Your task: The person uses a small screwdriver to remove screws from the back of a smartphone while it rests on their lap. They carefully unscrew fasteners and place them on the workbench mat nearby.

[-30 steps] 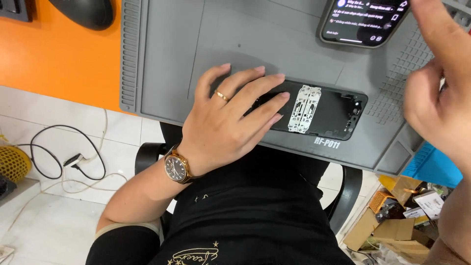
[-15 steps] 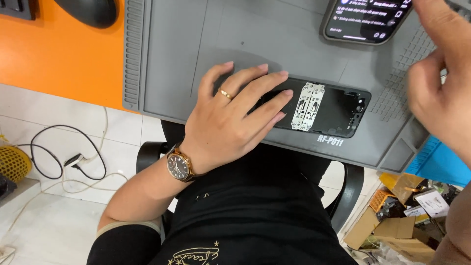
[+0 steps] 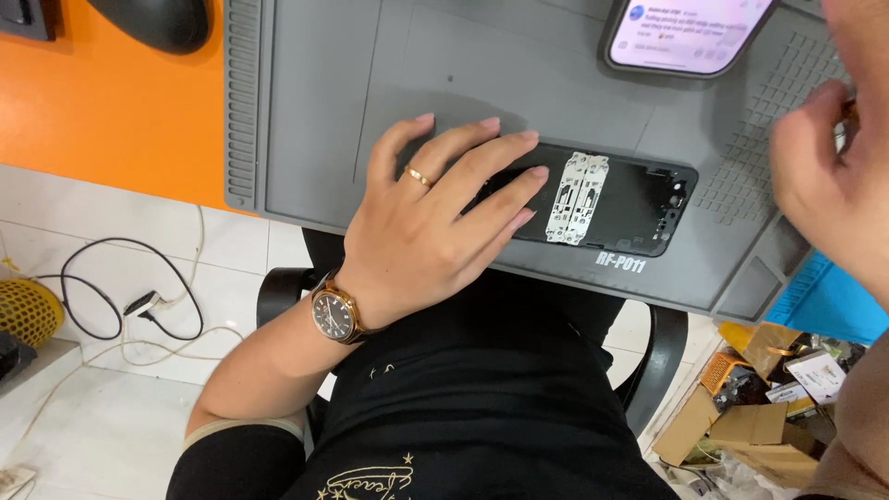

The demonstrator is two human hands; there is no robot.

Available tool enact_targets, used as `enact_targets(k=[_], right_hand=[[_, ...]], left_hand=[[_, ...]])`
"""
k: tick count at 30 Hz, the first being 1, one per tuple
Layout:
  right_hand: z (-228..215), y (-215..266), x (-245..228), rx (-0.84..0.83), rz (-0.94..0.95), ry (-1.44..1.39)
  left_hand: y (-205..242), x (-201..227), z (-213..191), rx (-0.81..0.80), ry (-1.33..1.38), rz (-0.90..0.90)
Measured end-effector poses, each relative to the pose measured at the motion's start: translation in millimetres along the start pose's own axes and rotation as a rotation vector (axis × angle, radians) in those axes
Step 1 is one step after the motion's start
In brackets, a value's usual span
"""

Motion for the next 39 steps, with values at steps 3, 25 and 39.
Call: enact_targets(k=[3, 25, 39], right_hand=[[-71.9, 9.3, -125.5, 0.391, -0.38, 0.261], [-39.0, -8.0, -229.6, 0.63, -0.712, 0.163], [-32.4, -10.5, -236.6, 0.61, -0.918, -0.093]], left_hand=[[-0.9, 0.1, -0.7, 0.007, -0.008, -0.001], [-4.7, 1.6, -6.2, 0.076, 0.002, 0.014], [-2.0, -2.9, -12.8, 0.119, 0.077, 0.007]])
Point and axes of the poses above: each hand's wrist, its own y-axis away from the middle knuckle, its own z-axis out of the palm, x = y × z, the point moved 10 cm from there along -y, towards the middle knuckle, and after that the axes turned 8 degrees about x, right-handed, at the moved point
